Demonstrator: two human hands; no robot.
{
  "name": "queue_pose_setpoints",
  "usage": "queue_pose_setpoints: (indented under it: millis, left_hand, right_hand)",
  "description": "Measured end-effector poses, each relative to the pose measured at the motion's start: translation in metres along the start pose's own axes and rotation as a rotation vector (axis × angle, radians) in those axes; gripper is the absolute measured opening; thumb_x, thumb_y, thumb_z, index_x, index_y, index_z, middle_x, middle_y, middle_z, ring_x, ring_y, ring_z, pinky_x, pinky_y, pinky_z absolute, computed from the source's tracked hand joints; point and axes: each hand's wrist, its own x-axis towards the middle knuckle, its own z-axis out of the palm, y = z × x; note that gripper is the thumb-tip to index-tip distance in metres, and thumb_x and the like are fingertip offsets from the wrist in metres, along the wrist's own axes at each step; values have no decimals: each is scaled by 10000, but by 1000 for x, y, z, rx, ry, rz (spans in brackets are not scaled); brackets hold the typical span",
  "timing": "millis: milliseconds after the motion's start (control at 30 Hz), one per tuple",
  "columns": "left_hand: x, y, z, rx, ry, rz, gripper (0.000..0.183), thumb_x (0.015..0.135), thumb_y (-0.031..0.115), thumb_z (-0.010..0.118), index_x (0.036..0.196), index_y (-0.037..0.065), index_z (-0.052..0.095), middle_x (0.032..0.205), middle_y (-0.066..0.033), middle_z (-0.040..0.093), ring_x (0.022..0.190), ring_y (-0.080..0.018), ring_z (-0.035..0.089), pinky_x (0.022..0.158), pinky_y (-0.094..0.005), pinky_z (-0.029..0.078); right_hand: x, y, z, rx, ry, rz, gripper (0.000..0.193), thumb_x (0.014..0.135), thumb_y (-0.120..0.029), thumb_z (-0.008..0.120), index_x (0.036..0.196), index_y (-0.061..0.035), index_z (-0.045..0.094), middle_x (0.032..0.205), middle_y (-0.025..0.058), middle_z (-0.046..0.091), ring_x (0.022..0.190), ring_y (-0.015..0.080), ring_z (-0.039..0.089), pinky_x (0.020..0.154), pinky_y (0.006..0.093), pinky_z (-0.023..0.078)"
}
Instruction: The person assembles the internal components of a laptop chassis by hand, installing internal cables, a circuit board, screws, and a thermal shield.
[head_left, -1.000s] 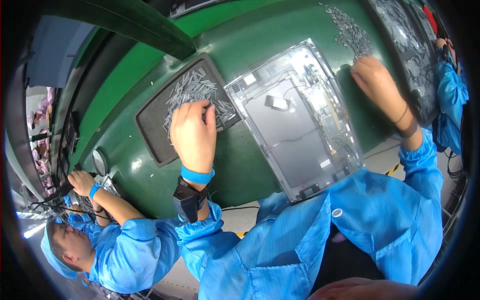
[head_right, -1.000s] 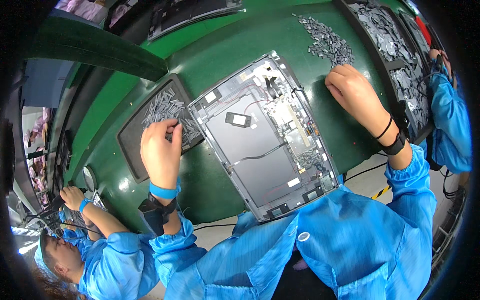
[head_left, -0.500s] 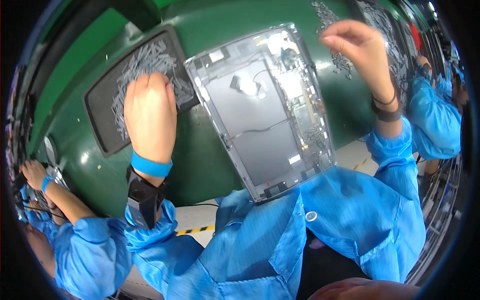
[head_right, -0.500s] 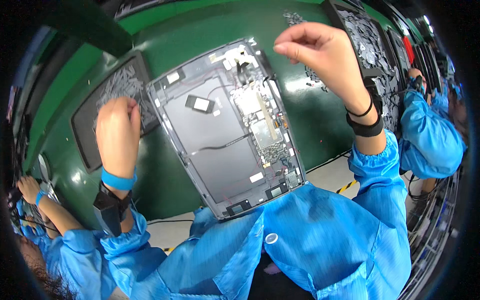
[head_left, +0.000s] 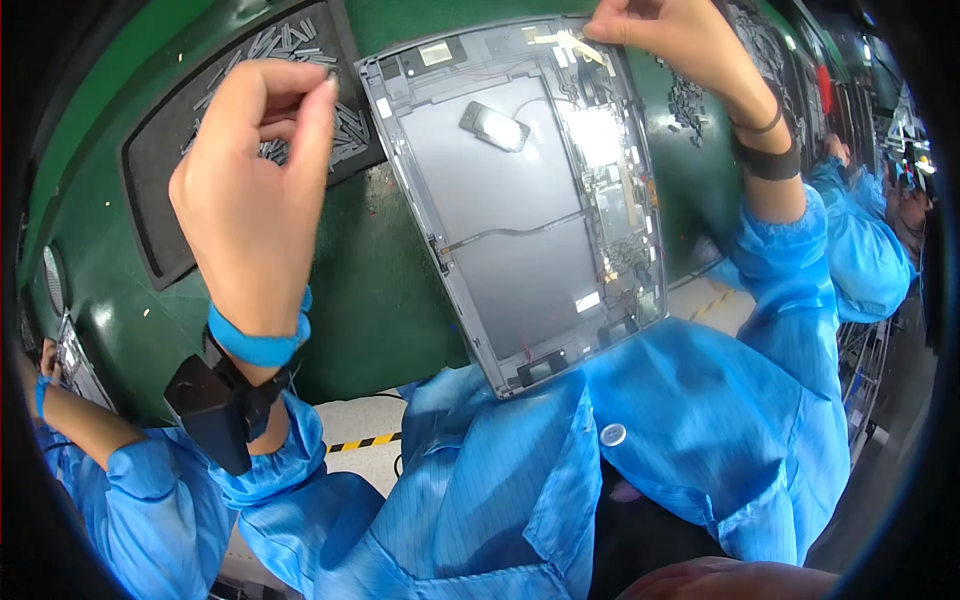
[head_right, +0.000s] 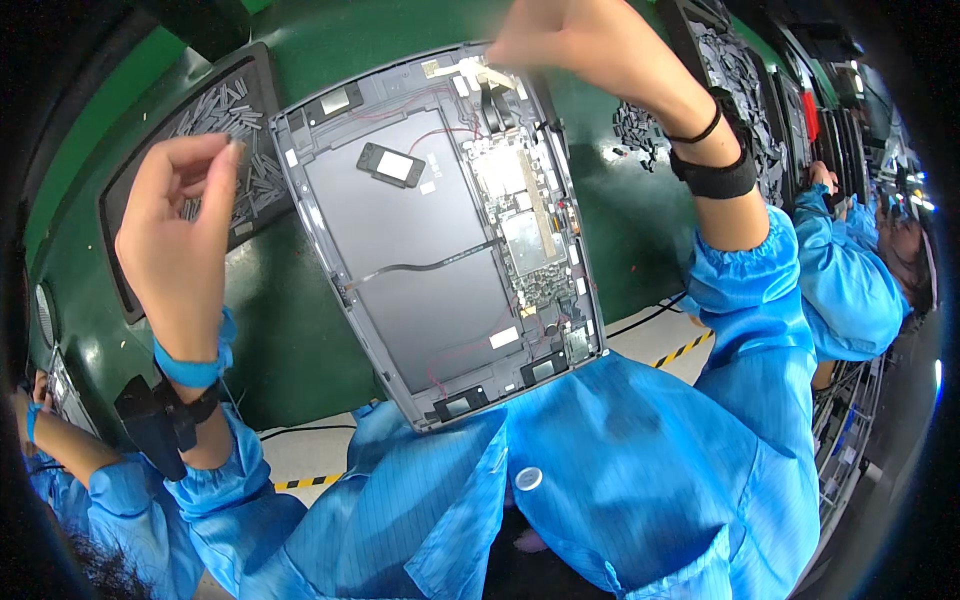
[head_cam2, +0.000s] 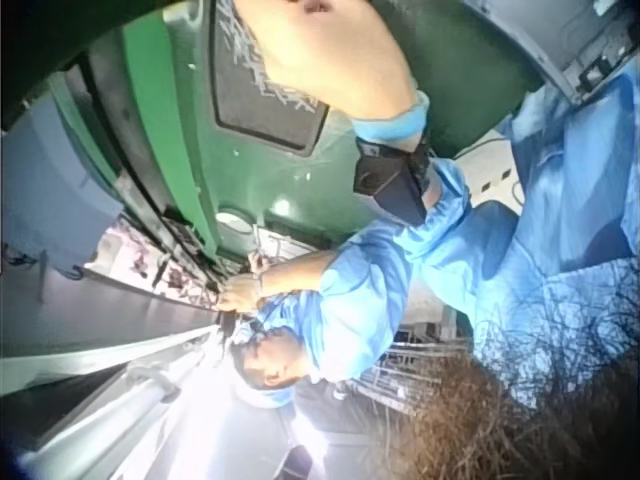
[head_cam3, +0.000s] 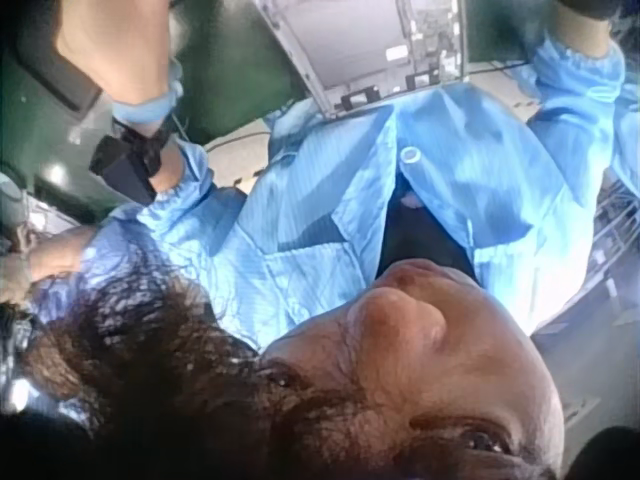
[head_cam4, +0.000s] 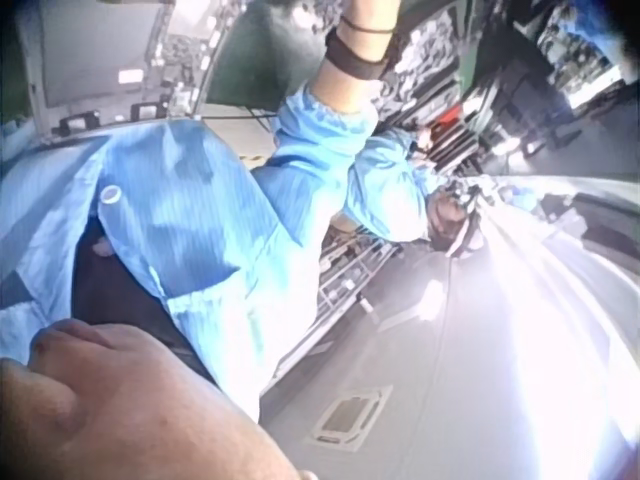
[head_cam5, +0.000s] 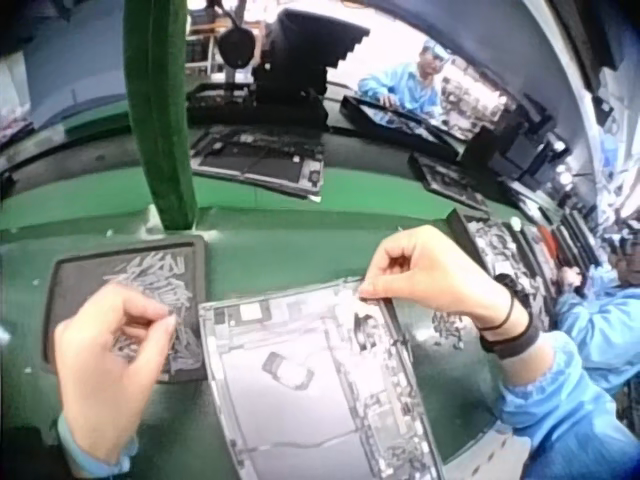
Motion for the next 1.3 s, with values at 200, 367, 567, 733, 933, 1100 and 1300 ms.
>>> queue_pose_setpoints:
  millis: [200, 367, 567, 733, 933, 1100, 1300]
  left_hand:
    - [-3, 26, 18, -388, -117, 18, 164, 850, -57, 677, 1011, -47, 652, 951, -72, 667, 867, -114, 639, 781, -227, 506]
    - [-4, 33, 36, -554, -211, -58, 167, 860, -58, 667, 1025, -62, 645, 959, -83, 670, 863, -115, 640, 775, -222, 507]
    - [-8, 31, 53, -648, -222, -213, 200, 861, -52, 671, 1060, -69, 658, 979, -94, 677, 857, -115, 638, 770, -228, 507]
    - [-10, 30, 56, -593, -182, -164, 191, 857, -51, 678, 1048, -58, 674, 973, -89, 680, 857, -114, 634, 769, -235, 512]
    - [-8, 33, 57, -621, -157, -211, 184, 853, -46, 686, 1037, -51, 688, 989, -96, 678, 864, -117, 633, 764, -235, 517]
    - [-9, 32, 59, -609, -71, -189, 163, 831, -10, 702, 991, 10, 725, 913, -91, 701, 754, -108, 641, 697, -236, 520]
    - [-8, 31, 57, -583, -165, -192, 210, 857, -38, 686, 1065, -61, 674, 975, -90, 671, 835, -102, 623, 754, -225, 513]
  right_hand:
    - [-1, 9, 4, 100, 10, -8, 135, 823, -71, 748, 872, 8, 650, 736, 16, 655, 656, 53, 575, 614, 199, 473]
    - [-11, -17, -12, 445, -122, 129, 105, 885, -57, 651, 961, 3, 612, 753, -3, 628, 615, 38, 535, 561, 182, 437]
    - [-2, 6, 7, 40, -41, 53, 133, 865, -23, 573, 984, -5, 628, 778, -16, 628, 636, 42, 530, 568, 191, 424]
    - [-4, 11, 24, -77, 102, -105, 186, 779, -79, 604, 948, 1, 609, 541, 30, 462, 497, 118, 431, 490, 303, 363]
    - [-7, 20, 21, -37, 119, -147, 198, 796, -79, 579, 971, 4, 617, 557, 54, 506, 507, 127, 482, 495, 311, 379]
    - [-7, 7, 22, -121, 75, -128, 223, 790, -85, 573, 988, -1, 630, 563, 79, 511, 513, 165, 500, 510, 329, 400]
    - [-9, 12, 20, -100, 80, -137, 281, 774, -83, 580, 1035, 0, 647, 600, 114, 540, 546, 228, 540, 543, 357, 434]
